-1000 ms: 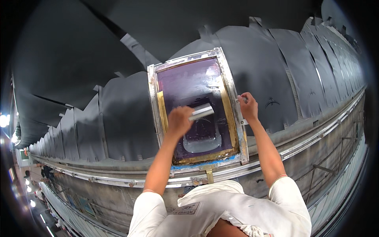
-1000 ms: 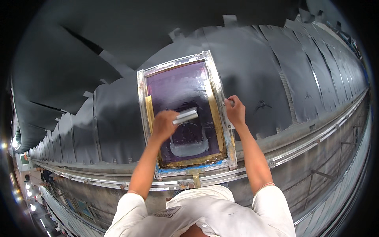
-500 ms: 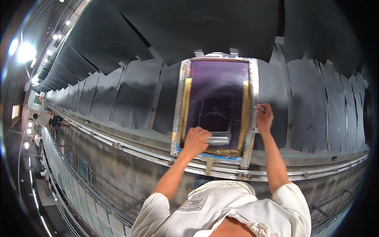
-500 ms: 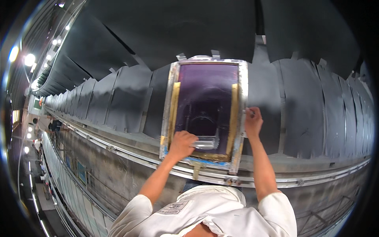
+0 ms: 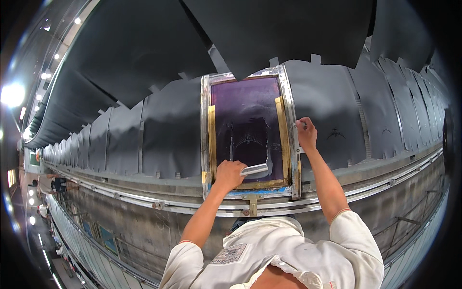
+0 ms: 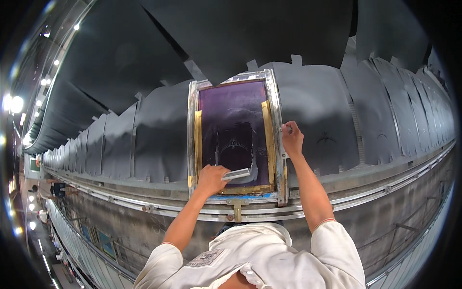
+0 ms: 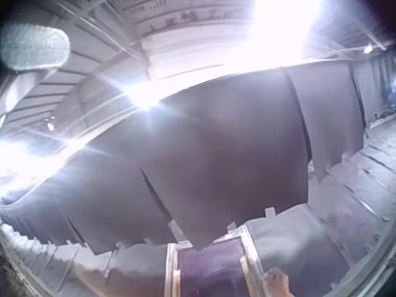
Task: The person uses a squeegee to spread purple ink across a screen printing frame mounted on a large curved surface. They repeatedly pull the ink from the top to the bottom of the frame in a consistent motion.
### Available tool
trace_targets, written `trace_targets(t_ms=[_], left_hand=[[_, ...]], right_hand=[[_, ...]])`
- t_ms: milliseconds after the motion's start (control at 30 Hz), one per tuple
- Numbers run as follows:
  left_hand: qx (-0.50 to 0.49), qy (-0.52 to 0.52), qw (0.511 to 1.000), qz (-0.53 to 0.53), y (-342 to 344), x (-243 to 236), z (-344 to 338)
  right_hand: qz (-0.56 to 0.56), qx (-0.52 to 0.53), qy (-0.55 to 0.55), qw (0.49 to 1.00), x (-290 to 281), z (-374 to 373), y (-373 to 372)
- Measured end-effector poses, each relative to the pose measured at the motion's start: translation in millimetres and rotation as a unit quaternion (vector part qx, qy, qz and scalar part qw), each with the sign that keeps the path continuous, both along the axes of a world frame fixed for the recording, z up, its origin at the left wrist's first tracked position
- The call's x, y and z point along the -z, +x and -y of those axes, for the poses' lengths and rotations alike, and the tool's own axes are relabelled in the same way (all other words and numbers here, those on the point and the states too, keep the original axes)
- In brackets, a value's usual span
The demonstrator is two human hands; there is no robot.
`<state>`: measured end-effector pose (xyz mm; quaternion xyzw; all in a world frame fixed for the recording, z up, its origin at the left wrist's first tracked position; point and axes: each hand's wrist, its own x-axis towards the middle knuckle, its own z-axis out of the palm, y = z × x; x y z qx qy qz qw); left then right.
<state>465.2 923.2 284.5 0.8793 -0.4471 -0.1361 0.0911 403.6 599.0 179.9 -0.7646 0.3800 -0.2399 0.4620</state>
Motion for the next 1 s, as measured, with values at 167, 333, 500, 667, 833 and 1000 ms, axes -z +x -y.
trace_targets(t_ms=[167,333,500,667,833,1000], left_hand=[[0.030,0.010,0.999,-0.026,63.8,0.7,19.0],[0.041,0.000,0.999,0.000,137.3,2.1,61.4],[0.025,-0.041,0.999,-0.006,162.2,13.3,80.6],[0.043,-0.021,0.998,0.031,104.6,19.4,46.2],[0.055,0.013,0.997,-0.046,35.2,13.7,9.4],[0.075,-0.007,0.997,0.021,101.7,4.1,47.7]], right_hand=[[-0.031,-0.055,-0.182,0.981,0.1,2.8,12.4],[0.006,-0.375,0.030,0.927,-77.4,-26.0,76.1],[-0.231,-0.505,-0.169,0.814,-77.3,-47.3,129.3],[-0.174,-0.500,-0.253,0.809,-60.6,-84.2,70.7],[-0.154,-0.523,-0.235,0.805,-64.3,-112.0,-7.4],[-0.180,-0.521,-0.254,0.795,-72.4,-77.6,62.1]])
